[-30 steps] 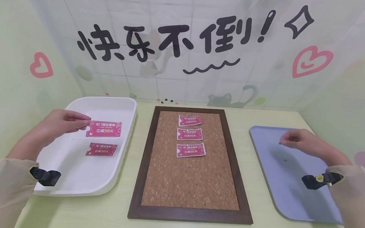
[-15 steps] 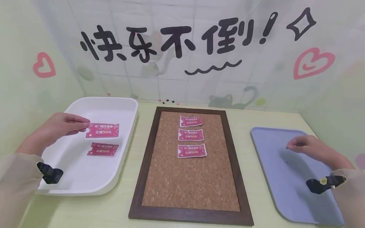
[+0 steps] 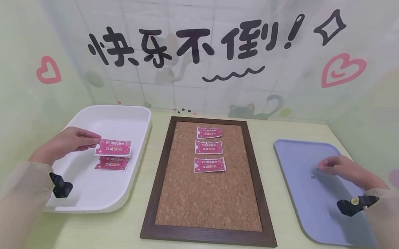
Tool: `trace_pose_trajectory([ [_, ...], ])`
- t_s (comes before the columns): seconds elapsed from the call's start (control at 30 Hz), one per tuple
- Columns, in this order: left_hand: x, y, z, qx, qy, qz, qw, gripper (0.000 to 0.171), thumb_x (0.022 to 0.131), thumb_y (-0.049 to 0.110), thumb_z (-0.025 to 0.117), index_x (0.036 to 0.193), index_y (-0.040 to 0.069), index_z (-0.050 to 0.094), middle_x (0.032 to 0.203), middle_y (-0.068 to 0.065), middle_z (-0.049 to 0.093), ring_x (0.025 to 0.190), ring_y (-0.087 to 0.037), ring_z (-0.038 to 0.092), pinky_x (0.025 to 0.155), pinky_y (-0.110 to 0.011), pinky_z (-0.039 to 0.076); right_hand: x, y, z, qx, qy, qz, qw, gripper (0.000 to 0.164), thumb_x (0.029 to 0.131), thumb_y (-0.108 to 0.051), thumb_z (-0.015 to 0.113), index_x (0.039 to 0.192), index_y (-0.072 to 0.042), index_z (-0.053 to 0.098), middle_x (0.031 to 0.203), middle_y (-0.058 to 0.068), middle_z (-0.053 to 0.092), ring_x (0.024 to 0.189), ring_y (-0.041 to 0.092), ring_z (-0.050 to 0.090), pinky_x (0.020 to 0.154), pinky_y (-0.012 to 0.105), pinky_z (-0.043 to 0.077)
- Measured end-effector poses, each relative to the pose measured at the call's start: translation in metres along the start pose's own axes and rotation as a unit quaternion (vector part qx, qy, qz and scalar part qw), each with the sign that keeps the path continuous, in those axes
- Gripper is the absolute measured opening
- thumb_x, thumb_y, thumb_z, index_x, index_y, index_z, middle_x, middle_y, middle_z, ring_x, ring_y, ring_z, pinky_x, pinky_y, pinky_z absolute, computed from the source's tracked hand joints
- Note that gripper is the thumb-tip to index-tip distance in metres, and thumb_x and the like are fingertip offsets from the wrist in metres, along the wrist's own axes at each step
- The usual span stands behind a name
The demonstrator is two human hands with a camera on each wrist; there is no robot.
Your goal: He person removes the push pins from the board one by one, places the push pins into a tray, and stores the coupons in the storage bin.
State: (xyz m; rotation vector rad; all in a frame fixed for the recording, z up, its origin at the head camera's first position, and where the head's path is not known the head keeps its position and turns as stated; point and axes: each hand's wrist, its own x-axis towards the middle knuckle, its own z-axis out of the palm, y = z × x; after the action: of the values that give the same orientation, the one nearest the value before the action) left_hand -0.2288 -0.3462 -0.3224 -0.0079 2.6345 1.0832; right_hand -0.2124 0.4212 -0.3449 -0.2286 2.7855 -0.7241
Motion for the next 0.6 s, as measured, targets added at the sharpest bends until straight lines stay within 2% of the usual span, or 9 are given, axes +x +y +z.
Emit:
trace_pose_trajectory([
  [0.43, 0.012, -0.012, 0.008, -0.010, -0.017, -0.015, 0.9997, 0.061, 0.087, 0.032, 0.062, 0.126, -0.012, 0.046, 0.100, -0.008, 0.063, 0.086, -0.022, 0.056, 0.075, -0.027, 0.049, -0.004, 0.002, 0.005, 0.001, -0.014, 0.019, 1.000, 0.034, 0.090, -0.021, 0.057, 0.102, 0.011, 0.060, 0.098, 0.016, 0.062, 0.082, 0.007, 0.052, 0.071, 0.030, 0.044],
  [0.6, 0.015, -0.015, 0.013, -0.006, -0.019, -0.014, 0.9997, 0.058, 0.088, 0.030, 0.061, 0.126, -0.012, 0.046, 0.106, -0.014, 0.061, 0.087, -0.022, 0.054, 0.073, -0.026, 0.049, -0.003, 0.005, 0.009, 0.005, -0.015, 0.020, 1.000, 0.032, 0.090, -0.018, 0.056, 0.101, 0.011, 0.060, 0.098, 0.016, 0.062, 0.083, 0.009, 0.052, 0.071, 0.030, 0.044],
])
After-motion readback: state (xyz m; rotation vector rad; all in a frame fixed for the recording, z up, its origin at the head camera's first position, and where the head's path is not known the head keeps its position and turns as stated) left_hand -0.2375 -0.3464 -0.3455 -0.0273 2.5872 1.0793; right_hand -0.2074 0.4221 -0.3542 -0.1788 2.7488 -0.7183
